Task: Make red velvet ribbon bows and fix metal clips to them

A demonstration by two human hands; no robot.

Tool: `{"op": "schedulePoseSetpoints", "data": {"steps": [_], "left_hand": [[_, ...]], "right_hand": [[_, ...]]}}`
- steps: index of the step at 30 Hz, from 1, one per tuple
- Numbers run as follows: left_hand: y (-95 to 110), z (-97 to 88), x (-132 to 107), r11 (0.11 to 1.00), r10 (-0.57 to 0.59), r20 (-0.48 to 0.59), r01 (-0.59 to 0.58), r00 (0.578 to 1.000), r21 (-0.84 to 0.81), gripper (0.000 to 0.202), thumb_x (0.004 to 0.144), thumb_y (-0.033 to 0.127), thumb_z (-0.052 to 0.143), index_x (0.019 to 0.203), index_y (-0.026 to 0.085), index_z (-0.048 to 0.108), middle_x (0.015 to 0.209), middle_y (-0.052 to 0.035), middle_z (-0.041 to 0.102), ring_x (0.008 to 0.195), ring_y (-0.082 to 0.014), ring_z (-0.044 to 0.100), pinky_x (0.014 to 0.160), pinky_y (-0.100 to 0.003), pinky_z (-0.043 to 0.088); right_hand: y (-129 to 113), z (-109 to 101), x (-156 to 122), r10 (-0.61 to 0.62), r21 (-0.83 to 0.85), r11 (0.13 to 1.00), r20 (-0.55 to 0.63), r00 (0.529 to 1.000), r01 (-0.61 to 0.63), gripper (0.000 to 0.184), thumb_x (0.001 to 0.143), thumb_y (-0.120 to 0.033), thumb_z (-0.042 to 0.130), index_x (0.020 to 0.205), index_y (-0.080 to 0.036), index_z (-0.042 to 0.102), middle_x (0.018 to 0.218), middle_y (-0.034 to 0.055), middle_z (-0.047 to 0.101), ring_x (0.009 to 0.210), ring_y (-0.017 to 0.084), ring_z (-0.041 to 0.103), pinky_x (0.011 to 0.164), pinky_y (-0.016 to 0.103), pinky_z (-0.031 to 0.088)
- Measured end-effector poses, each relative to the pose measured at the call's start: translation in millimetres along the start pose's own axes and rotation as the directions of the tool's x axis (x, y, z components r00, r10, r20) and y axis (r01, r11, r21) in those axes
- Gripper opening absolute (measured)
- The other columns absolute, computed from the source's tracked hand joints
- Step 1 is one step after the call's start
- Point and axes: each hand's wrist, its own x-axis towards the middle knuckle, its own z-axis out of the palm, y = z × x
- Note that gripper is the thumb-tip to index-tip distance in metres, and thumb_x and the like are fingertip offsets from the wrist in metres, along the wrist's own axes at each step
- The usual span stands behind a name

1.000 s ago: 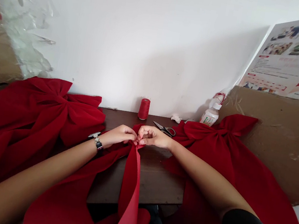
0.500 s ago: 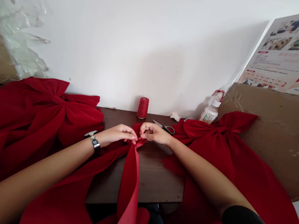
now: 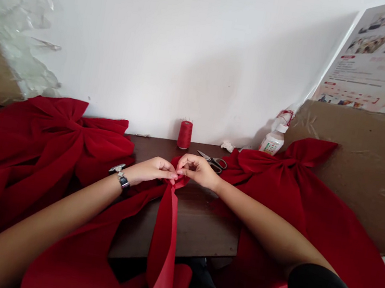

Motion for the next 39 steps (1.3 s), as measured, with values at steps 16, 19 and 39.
{"op": "schedulePoseSetpoints", "data": {"steps": [16, 19, 39], "left_hand": [[5.4, 1.2, -0.7, 0.997, 0.032, 0.031, -0.034, 0.999, 0.069, 0.03, 0.077, 0.045, 0.066, 0.078, 0.014, 0.071, 0.076, -0.0043, 0.073, 0.07, -0.0149, 0.06, 0.068, -0.026, 0.042], [4.9, 1.9, -0.2, 0.993, 0.045, 0.021, -0.047, 0.999, 0.108, 0.031, 0.077, 0.045, 0.066, 0.077, 0.014, 0.07, 0.076, -0.0045, 0.072, 0.068, -0.0151, 0.06, 0.066, -0.026, 0.042], [4.1, 3.5, 0.6, 1.0, 0.009, -0.026, -0.008, 1.0, 0.014, 0.025, 0.076, 0.039, 0.065, 0.078, 0.015, 0.067, 0.073, -0.0052, 0.072, 0.066, -0.0141, 0.058, 0.056, -0.023, 0.034]], "right_hand": [[4.1, 8.9, 2.1, 0.053, 0.132, 0.99, -0.038, 0.998, -0.048, 0.036, 0.07, -0.041, 0.077, 0.078, -0.013, 0.057, 0.064, -0.0041, 0.054, 0.05, 0.004, 0.044, 0.049, 0.018, 0.036], [2.9, 9.8, 2.1, 0.09, 0.164, 0.983, -0.045, 0.995, -0.081, 0.037, 0.065, -0.039, 0.081, 0.077, -0.013, 0.057, 0.065, -0.0028, 0.059, 0.052, 0.006, 0.051, 0.049, 0.017, 0.038], [9.6, 1.9, 1.6, 0.179, 0.286, 0.953, -0.246, 0.953, -0.105, 0.035, 0.071, -0.04, 0.076, 0.089, -0.014, 0.062, 0.076, 0.0004, 0.068, 0.041, 0.002, 0.042, 0.038, 0.016, 0.033]]}}
